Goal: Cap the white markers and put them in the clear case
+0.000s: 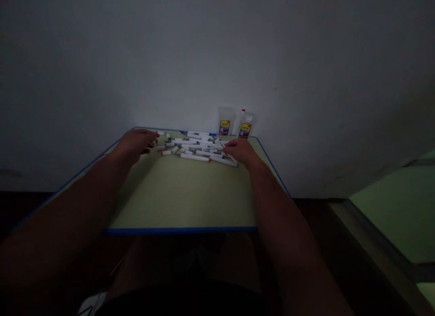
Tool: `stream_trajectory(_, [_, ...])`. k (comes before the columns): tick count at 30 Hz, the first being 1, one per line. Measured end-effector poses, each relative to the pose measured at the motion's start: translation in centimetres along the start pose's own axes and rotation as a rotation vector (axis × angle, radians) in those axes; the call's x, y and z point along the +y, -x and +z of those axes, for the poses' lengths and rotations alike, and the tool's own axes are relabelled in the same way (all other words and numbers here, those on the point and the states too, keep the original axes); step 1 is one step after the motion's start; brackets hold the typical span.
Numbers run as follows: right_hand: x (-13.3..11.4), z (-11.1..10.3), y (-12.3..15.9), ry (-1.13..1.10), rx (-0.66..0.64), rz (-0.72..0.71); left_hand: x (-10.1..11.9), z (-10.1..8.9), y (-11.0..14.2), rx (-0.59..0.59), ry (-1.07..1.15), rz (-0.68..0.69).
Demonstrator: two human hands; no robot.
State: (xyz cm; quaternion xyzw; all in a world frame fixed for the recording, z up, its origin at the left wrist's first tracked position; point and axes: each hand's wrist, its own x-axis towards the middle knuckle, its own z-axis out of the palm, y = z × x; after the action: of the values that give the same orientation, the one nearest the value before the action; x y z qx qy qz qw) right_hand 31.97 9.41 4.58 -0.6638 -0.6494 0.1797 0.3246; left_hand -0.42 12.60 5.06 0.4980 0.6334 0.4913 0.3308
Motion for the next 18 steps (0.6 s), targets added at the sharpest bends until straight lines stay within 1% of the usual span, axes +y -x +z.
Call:
stream_trajectory(3, [-0.29,0.20,0.24,0.008,-0.039,-0.029,0.32,-0.11,0.00,0.035,0.141,-0.037])
stream_trajectory(7, [-0.26,0.43,0.22,0.000,-0.057,-0.057,0.43,-0.18,-0.12,0.098,0.256,-0.062])
stream_trajectory(12, [-0.23,0.65,0.17,-0.021,-0.068,-0.052,0.16,-0.18,-0.46,0.178,0.286,-0.049])
stream_trajectory(18, [-0.44,0.73,0.33,-0.030,-0.072,-0.053,-0.15,-0.13,-0.80,0.197,0.311,-0.032])
